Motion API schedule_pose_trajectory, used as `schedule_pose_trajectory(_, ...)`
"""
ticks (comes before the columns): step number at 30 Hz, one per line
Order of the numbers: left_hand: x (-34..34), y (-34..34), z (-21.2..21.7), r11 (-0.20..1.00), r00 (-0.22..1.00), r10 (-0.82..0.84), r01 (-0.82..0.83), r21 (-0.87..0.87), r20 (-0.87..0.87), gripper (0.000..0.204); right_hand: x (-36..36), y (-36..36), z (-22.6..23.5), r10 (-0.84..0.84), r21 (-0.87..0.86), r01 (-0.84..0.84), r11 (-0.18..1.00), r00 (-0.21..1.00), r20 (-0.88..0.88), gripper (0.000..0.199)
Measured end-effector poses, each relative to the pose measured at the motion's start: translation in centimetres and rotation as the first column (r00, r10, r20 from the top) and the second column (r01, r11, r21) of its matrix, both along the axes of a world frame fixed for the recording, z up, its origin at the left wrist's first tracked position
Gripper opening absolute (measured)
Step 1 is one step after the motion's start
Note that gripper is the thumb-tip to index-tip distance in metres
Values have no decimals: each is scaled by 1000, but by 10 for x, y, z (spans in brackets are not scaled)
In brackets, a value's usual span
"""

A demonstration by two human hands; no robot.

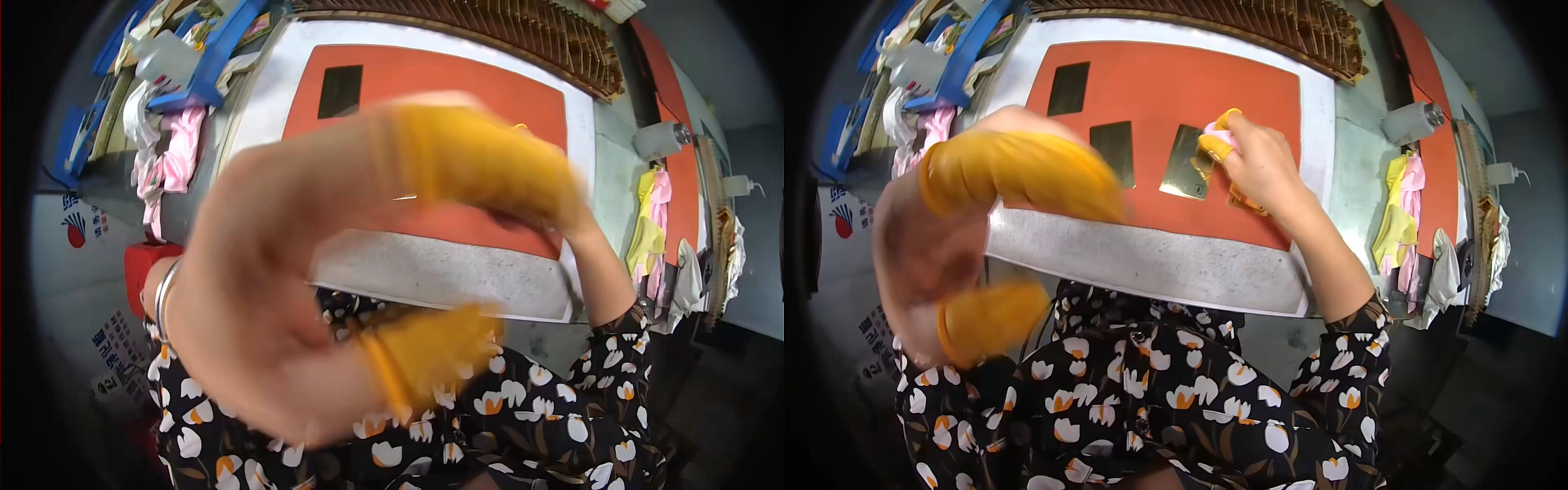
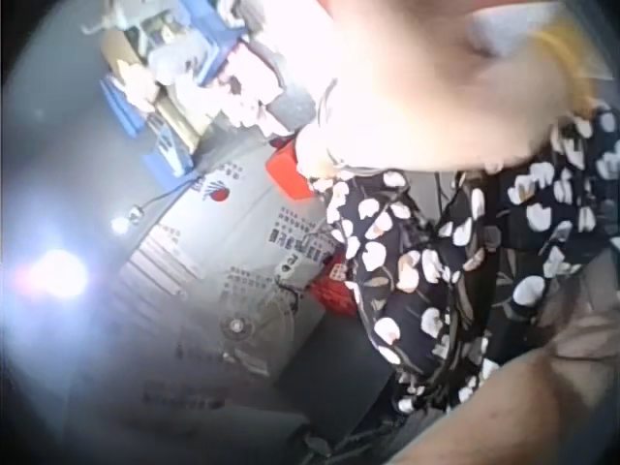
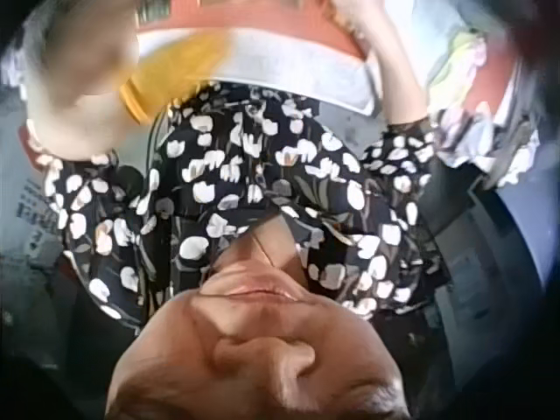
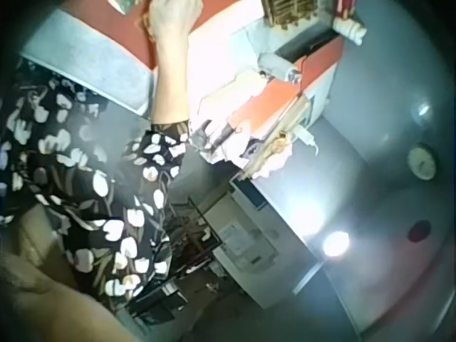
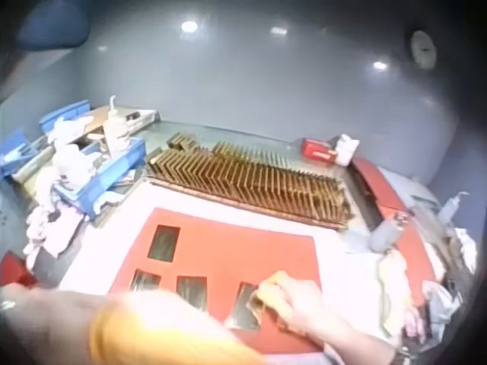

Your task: The person wipes several small rectangular metal plates arranged on a red mat using a yellow cloth and a liquid from a white bottle. They repeatedly rub the surfaces of the plates, occasionally refilling the cloth with liquid, and continue the wiping process across multiple plates.

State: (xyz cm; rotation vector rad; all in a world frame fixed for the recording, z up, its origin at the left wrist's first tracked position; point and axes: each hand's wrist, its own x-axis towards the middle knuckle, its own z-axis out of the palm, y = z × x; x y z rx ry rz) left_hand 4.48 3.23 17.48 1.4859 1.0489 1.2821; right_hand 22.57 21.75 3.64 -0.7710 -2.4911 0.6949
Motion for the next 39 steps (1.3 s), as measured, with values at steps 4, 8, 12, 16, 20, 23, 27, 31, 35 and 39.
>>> schedule_pose_trajectory(4, -76, 9, -63, 940, 862, 328, -338, 43, -387, 32, -15, 21, -31, -46, 53, 37, 998, 981, 189, 17)
schedule_pose_trajectory(8, -170, -8, -141, 736, 531, 631, -641, 219, -566, 27, -20, 3, -43, 176, 249, -217, 944, 968, 178, 12)
schedule_pose_trajectory(12, -214, -12, -185, 691, 418, 629, -687, 225, -656, 26, -27, 31, -32, 117, 106, -140, 984, 973, 200, 7)
schedule_pose_trajectory(16, -218, -12, -205, 712, 269, 626, -581, 395, -732, 29, -19, 2, -30, 363, 169, -398, 902, 910, 202, 11)
schedule_pose_trajectory(20, -222, -2, -201, 726, 245, 616, -546, 418, -749, 31, -40, 36, -23, 144, 175, -200, 964, 947, 289, 9)
schedule_pose_trajectory(23, -223, -8, -209, 719, 218, 629, -528, 451, -746, 30, -32, -1, -28, 513, 162, -524, 836, 852, 105, 8)
schedule_pose_trajectory(27, -222, -7, -205, 726, 232, 618, -535, 432, -751, 28, -40, 28, -21, 268, 34, -294, 955, 908, 323, 6)
schedule_pose_trajectory(31, -223, -12, -209, 720, 168, 624, -503, 478, -763, 28, -27, -19, -27, 498, 84, -533, 842, 827, 260, 4)
schedule_pose_trajectory(35, -223, -7, -204, 713, 208, 626, -543, 444, -751, 28, -35, 6, -16, 385, 135, -424, 896, 891, 240, 4)
schedule_pose_trajectory(39, -222, -10, -208, 704, 188, 653, -508, 497, -734, 28, -27, 0, -22, 464, 121, -487, 865, 868, 179, 4)
